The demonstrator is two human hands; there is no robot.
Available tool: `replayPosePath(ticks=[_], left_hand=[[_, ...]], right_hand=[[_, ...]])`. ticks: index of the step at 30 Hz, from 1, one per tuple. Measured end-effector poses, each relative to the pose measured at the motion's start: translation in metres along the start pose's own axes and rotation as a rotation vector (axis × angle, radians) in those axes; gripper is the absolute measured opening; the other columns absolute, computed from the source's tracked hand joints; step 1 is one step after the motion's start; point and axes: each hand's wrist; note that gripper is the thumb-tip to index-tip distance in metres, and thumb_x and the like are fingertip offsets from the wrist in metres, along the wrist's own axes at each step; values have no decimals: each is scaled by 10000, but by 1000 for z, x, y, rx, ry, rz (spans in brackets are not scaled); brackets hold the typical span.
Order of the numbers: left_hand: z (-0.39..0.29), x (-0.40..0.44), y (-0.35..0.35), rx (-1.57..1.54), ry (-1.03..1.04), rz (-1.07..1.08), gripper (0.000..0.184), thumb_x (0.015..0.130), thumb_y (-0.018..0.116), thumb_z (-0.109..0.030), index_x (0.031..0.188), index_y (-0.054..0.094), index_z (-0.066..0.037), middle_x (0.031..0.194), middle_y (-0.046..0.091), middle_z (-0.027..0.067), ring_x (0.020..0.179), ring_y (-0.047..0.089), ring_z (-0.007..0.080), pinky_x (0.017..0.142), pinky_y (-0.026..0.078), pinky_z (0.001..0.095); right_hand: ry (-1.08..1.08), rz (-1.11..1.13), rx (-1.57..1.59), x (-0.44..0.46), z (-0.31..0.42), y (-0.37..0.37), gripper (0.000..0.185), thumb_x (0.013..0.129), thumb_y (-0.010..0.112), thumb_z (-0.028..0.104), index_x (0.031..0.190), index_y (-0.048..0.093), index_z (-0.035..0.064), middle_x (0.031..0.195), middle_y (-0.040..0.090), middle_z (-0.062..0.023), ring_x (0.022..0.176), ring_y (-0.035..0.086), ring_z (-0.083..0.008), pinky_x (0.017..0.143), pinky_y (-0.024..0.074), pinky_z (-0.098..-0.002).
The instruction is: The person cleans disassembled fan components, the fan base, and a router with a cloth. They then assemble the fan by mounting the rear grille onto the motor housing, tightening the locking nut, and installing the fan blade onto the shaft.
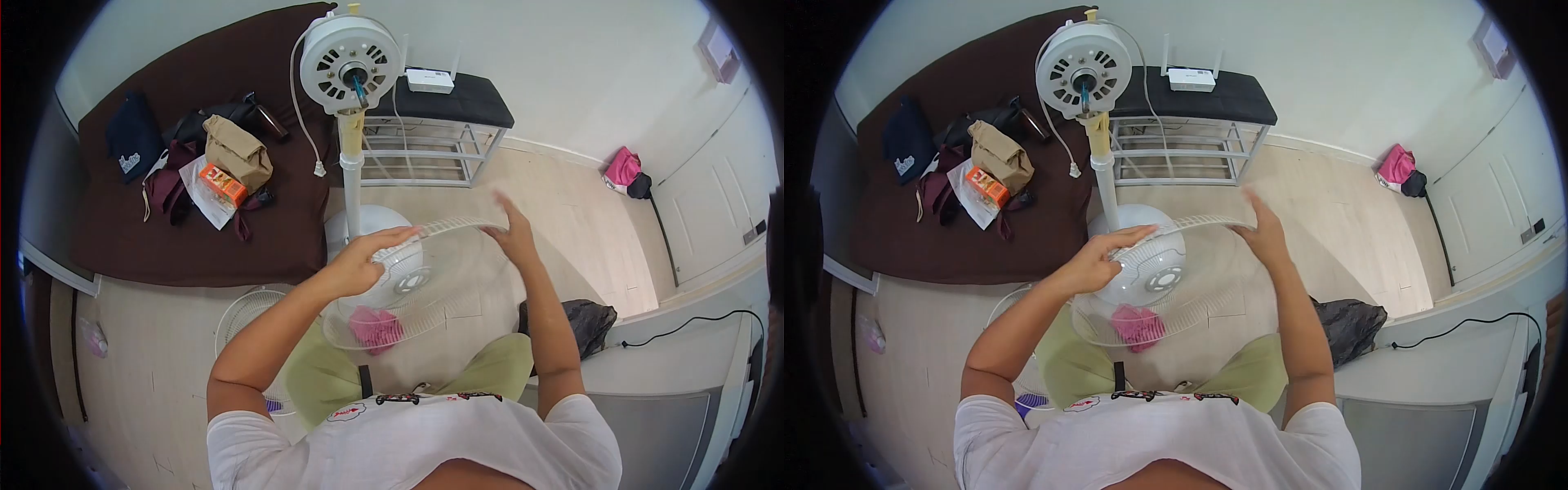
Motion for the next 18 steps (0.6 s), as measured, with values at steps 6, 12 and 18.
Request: replayPosePath(ticks=[6, 12, 18], left_hand=[[-112, -7, -58, 293, 293, -52, 602, 762, 600, 28, 1333, 440, -80, 1322, 495, 146, 1236, 462, 276, 1017, 350, 304], [-133, -86, -132, 314, 358, -825, 561, 792, 706, -177, 1285, 487, -20, 1284, 510, 173, 1120, 542, 212, 943, 426, 340], [-82, -96, -162, 75, 337, -875, 451, 926, 541, -247, 1294, 467, 3, 1172, 585, 169, 977, 621, 196, 834, 487, 282]], right_hand=[[52, 0, 307, 26, 44, -59, 118, 841, 571, 31, 873, 671, -22, 751, 670, -83, 725, 635, -139, 694, 499, -258], [190, -215, 665, 115, 105, -104, 280, 908, 576, 184, 972, 627, -84, 839, 658, -131, 746, 652, -185, 701, 547, -290], [119, -247, 756, 150, 131, -97, 281, 908, 578, 194, 971, 624, -76, 841, 654, -134, 744, 654, -183, 687, 557, -284]])
Point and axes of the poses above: each hand's wrist, its own x-axis towards the middle knuckle, its own y-axis out of the palm, z = x × y
